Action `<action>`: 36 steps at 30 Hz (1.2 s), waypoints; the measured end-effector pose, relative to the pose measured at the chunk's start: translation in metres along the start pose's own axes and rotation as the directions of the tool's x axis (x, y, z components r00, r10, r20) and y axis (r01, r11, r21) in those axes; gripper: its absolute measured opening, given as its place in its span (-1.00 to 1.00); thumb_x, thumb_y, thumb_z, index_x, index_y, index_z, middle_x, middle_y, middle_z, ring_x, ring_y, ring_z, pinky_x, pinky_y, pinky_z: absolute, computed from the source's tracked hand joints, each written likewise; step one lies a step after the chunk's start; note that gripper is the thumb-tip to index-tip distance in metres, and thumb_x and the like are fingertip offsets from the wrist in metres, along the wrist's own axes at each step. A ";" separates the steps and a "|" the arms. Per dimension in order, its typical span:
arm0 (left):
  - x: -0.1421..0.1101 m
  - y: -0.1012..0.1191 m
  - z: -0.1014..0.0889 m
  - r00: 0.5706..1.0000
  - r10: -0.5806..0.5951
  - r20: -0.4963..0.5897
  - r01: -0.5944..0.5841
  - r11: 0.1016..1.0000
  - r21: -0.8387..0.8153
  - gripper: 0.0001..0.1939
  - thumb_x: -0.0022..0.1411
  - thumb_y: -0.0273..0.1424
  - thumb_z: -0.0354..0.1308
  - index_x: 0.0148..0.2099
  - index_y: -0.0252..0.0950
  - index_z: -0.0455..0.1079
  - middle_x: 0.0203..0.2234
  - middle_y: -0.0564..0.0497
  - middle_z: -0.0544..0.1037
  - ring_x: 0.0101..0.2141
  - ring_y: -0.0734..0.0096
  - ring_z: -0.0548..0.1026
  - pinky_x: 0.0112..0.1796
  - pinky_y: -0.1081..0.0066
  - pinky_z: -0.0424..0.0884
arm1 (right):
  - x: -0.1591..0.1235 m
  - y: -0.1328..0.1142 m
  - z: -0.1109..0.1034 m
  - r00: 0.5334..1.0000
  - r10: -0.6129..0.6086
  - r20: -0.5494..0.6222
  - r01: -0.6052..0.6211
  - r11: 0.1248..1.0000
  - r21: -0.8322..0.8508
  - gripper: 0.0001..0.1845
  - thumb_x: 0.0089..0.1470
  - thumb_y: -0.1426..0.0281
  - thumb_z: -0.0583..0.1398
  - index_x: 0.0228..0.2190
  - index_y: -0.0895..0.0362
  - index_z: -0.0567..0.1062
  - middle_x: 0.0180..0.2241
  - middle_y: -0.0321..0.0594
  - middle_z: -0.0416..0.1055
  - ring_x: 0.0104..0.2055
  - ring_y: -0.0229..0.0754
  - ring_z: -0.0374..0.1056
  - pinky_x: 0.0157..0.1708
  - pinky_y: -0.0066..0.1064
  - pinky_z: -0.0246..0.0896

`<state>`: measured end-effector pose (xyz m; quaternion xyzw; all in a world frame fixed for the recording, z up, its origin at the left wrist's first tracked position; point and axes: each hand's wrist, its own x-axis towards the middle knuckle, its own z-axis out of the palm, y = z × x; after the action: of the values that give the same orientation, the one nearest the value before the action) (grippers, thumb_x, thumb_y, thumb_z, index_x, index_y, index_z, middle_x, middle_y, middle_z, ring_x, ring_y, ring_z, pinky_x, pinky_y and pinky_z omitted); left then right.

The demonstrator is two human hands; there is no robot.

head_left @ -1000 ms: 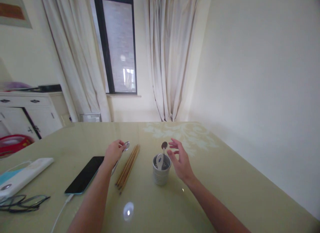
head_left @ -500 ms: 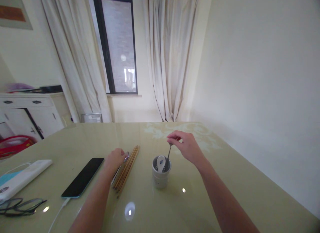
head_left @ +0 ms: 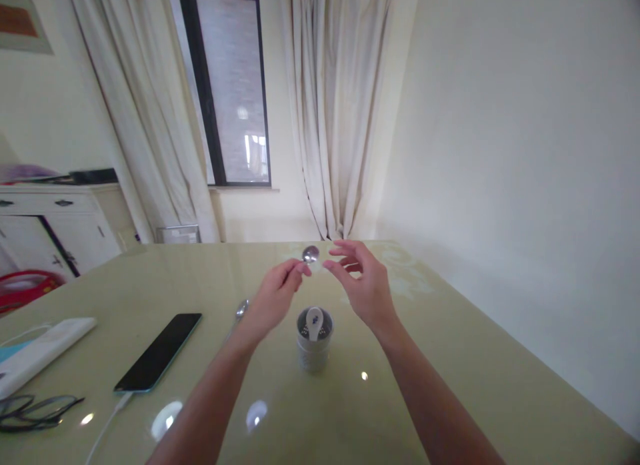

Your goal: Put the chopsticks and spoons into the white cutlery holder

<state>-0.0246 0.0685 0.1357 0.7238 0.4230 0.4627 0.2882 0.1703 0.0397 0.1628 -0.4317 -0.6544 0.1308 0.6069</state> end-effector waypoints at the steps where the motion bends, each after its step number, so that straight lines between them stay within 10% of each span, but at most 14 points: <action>1: 0.005 -0.016 -0.015 0.998 -0.045 -0.050 0.050 0.993 0.107 -0.59 0.48 -0.11 -0.05 -0.13 -0.25 0.52 -0.44 0.07 0.50 -0.42 0.38 0.45 -0.38 0.44 0.34 | 0.001 0.005 0.000 0.996 0.039 0.082 -0.034 0.998 -0.055 -0.73 0.16 0.31 0.40 -0.10 0.08 0.59 -0.20 -0.19 0.68 -0.35 -0.19 0.54 -0.33 -0.39 0.42; 5: 0.009 -0.083 -0.070 0.900 -0.379 -0.214 0.428 0.679 0.596 -0.60 0.49 -0.32 -0.11 -0.11 -0.22 0.59 -0.10 -0.07 0.68 -0.04 0.22 0.59 -0.04 0.34 0.42 | -0.004 0.024 0.008 0.870 0.202 0.450 0.019 0.897 -0.441 -0.84 0.11 0.37 0.43 -0.24 0.10 0.63 -0.28 -0.20 0.65 -0.29 -0.14 0.53 -0.28 -0.38 0.31; 9: -0.010 -0.125 -0.091 0.797 -0.509 -0.326 0.580 0.493 0.648 -0.58 0.47 -0.34 -0.09 0.01 -0.32 0.59 0.00 -0.31 0.66 0.04 -0.09 0.60 -0.04 0.14 0.45 | -0.012 0.033 0.022 0.754 0.307 0.580 0.152 0.779 -0.609 -0.85 0.11 0.35 0.42 -0.24 0.09 0.65 -0.22 -0.16 0.64 -0.16 -0.06 0.53 -0.29 -0.37 0.24; 16: -0.023 -0.144 -0.082 0.720 -0.586 -0.371 0.645 0.368 0.670 -0.63 0.42 -0.29 0.01 0.07 -0.28 0.56 0.01 -0.38 0.64 0.02 -0.23 0.62 -0.11 0.06 0.49 | -0.014 0.027 0.021 0.751 0.298 0.590 0.212 0.737 -0.642 -0.91 0.15 0.47 0.35 -0.33 0.04 0.68 -0.29 -0.17 0.67 -0.23 -0.06 0.55 -0.33 -0.37 0.24; 29: -0.010 -0.107 -0.070 0.795 -0.549 -0.259 0.567 0.520 0.639 -0.70 0.36 -0.33 0.08 -0.07 -0.36 0.59 -0.07 -0.39 0.67 0.00 -0.18 0.63 -0.04 0.06 0.49 | 0.002 -0.016 -0.027 0.929 -0.006 0.369 0.162 0.906 -0.391 -0.91 0.20 0.47 0.33 -0.35 0.08 0.66 -0.39 -0.26 0.62 -0.36 -0.17 0.51 -0.31 -0.39 0.31; 33: 0.003 -0.045 -0.045 0.976 -0.216 0.001 0.203 0.917 0.344 -0.53 0.51 -0.13 -0.08 0.07 -0.30 0.55 -0.02 -0.17 0.68 -0.04 0.21 0.62 0.00 0.30 0.50 | -0.001 -0.017 -0.019 0.962 -0.067 0.265 0.144 0.948 -0.284 -0.92 0.22 0.47 0.31 -0.32 0.10 0.64 -0.38 -0.25 0.62 -0.37 -0.20 0.53 -0.30 -0.41 0.37; 36: 0.002 -0.004 -0.014 0.971 0.093 0.221 -0.084 0.995 -0.050 -0.51 0.44 0.02 0.06 -0.03 -0.27 0.58 -0.18 -0.09 0.69 -0.19 0.26 0.62 -0.13 0.34 0.50 | -0.003 -0.012 -0.004 0.969 -0.051 0.243 0.106 0.969 -0.221 -0.92 0.22 0.46 0.31 -0.34 0.10 0.63 -0.38 -0.24 0.62 -0.34 -0.19 0.55 -0.28 -0.41 0.40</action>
<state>-0.0385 0.0730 0.1392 0.7835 0.3456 0.3993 0.3275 0.1687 0.0285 0.1698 -0.4547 -0.7493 0.0794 0.4749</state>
